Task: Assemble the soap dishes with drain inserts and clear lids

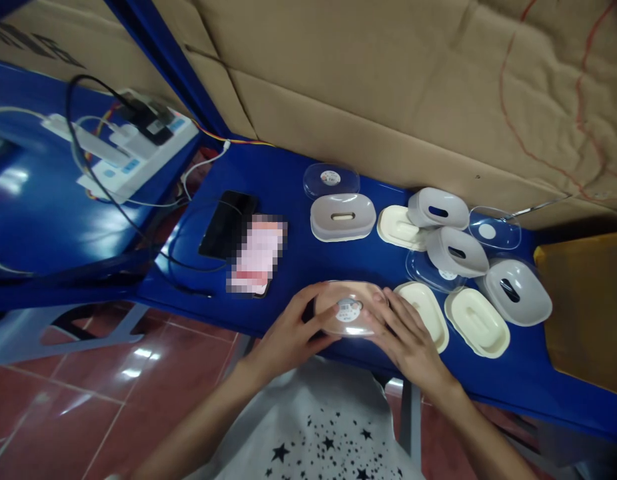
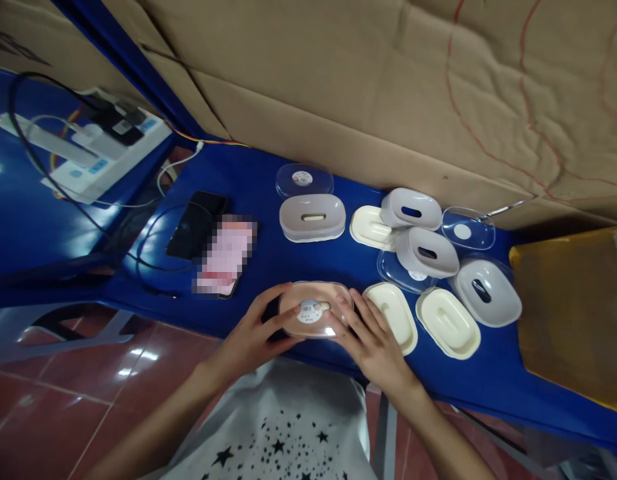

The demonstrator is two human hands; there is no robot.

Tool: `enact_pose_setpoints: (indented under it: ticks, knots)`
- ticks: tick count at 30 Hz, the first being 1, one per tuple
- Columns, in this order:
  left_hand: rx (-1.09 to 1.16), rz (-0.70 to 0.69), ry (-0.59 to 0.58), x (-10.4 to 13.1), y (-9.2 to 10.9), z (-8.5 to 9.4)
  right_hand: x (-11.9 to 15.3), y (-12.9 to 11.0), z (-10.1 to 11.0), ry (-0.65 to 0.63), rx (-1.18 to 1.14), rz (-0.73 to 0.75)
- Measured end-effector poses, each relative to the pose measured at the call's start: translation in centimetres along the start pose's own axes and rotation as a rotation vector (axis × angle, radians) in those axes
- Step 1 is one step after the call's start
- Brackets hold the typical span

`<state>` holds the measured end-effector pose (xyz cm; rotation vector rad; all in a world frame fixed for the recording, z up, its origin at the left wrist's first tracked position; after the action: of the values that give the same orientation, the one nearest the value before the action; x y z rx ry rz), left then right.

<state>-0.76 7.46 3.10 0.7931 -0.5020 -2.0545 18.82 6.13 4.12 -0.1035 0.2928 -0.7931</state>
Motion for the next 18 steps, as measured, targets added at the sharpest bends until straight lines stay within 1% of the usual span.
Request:
enact_pose_setpoints:
  ticks: [4, 6, 8, 10, 12, 13, 15, 18]
  knots:
    - [-0.026, 0.021, 0.024, -0.8, -0.4, 0.6, -0.6, 0.4, 0.1, -0.053, 0.008, -0.021]
    - [-0.074, 0.046, 0.041, -1.5, -0.9, 1.3, -0.7, 1.8, 0.9, -0.052, 0.013, -0.068]
    - [-0.138, 0.087, 0.066, -2.2, -1.7, 2.2, -1.1, 3.8, 2.3, -0.009, 0.042, -0.135]
    - [-0.192, 0.116, 0.087, -2.9, -2.3, 3.0, -2.4, 5.5, 3.8, 0.038, 0.066, -0.152]
    - [-0.234, 0.107, 0.110, -3.4, -2.1, 3.5, -5.1, 6.7, 4.6, 0.057, 0.074, -0.111]
    - [-0.256, 0.090, 0.116, -3.6, -1.8, 3.5, -6.8, 7.2, 4.6, 0.050, 0.078, -0.088]
    - [-0.310, 0.047, 0.110, -3.8, -0.8, 3.1, -10.6, 8.1, 3.8, 0.009, 0.080, -0.060]
    - [-0.400, 0.012, 0.094, -3.9, 0.3, 2.2, -15.5, 8.8, 1.7, -0.070, 0.054, -0.007]
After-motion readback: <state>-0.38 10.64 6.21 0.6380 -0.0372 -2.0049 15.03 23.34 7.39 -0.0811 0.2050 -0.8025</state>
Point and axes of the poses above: each hand's wrist, its own x-axis away from the middle knuckle, its own z-axis out of the back of the hand, y = z × x, the point moved 9 cm from there along -x, towards the middle knuckle, and after that the axes turned 2 degrees about -x, right-handed, at the moved point
